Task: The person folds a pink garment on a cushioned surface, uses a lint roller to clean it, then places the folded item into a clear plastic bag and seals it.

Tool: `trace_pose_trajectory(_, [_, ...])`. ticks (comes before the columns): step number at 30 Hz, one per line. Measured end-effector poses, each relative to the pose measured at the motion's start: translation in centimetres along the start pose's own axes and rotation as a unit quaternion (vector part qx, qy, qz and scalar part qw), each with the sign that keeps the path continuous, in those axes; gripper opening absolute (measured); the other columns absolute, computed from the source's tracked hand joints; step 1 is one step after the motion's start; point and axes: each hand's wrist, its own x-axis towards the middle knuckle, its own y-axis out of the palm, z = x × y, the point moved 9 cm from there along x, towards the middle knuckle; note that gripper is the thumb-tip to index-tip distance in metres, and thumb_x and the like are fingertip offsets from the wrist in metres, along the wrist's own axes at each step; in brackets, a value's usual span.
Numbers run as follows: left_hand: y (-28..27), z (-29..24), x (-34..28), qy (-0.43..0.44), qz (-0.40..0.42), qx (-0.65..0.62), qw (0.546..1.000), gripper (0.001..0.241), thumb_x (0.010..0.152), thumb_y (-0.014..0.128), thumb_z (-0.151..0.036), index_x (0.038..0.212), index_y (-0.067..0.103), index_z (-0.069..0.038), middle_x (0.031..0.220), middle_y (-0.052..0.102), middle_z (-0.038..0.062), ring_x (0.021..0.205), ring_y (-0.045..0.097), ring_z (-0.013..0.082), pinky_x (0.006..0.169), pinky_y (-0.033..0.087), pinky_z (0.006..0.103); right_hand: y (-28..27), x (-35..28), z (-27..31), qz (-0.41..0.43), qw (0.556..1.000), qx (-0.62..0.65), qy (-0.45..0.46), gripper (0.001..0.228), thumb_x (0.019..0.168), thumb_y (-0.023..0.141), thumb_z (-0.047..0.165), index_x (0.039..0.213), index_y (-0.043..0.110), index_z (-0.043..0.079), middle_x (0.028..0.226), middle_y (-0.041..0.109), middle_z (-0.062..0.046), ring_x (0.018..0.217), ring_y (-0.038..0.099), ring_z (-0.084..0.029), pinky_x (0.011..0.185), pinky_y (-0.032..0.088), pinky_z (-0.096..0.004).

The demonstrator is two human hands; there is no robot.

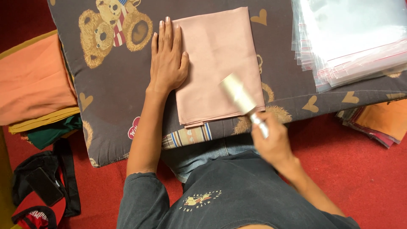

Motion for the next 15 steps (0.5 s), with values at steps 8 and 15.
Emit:
trace_pose_trajectory(8, [-0.2, -0.3, 0.1, 0.012, -0.011, 0.013, 1.0, 0.066, 0.104, 0.044, -0.024, 0.164, 0.027, 0.0, 0.17, 0.018, 0.018, 0.157, 0.013, 0.0388, 0.128, 0.017, 0.0552, 0.1, -0.9, -1.4, -0.018, 0.998, -0.052, 0.001, 0.016, 0.095, 0.059, 0.003, 0.109, 0.058, -0.002, 0.089, 0.066, -0.018, 0.061, 0.06, -0.026, 0.048, 0.046, -0.04])
trace_pose_trajectory(15, [-0.6, 0.0, -0.1, 0.024, -0.033, -0.046, 0.998, 0.064, 0.103, 0.05, -0.021, 0.162, 0.035, -0.001, 0.17, 0.018, 0.017, 0.157, 0.01, 0.0392, 0.128, 0.016, 0.0567, -5.2, 2.1, -0.7, -0.093, 0.99, -0.106, 0.011, 0.02, 0.099, 0.057, 0.002, 0.117, 0.058, -0.007, 0.113, 0.071, -0.025, 0.087, 0.069, -0.039, 0.07, 0.053, -0.047])
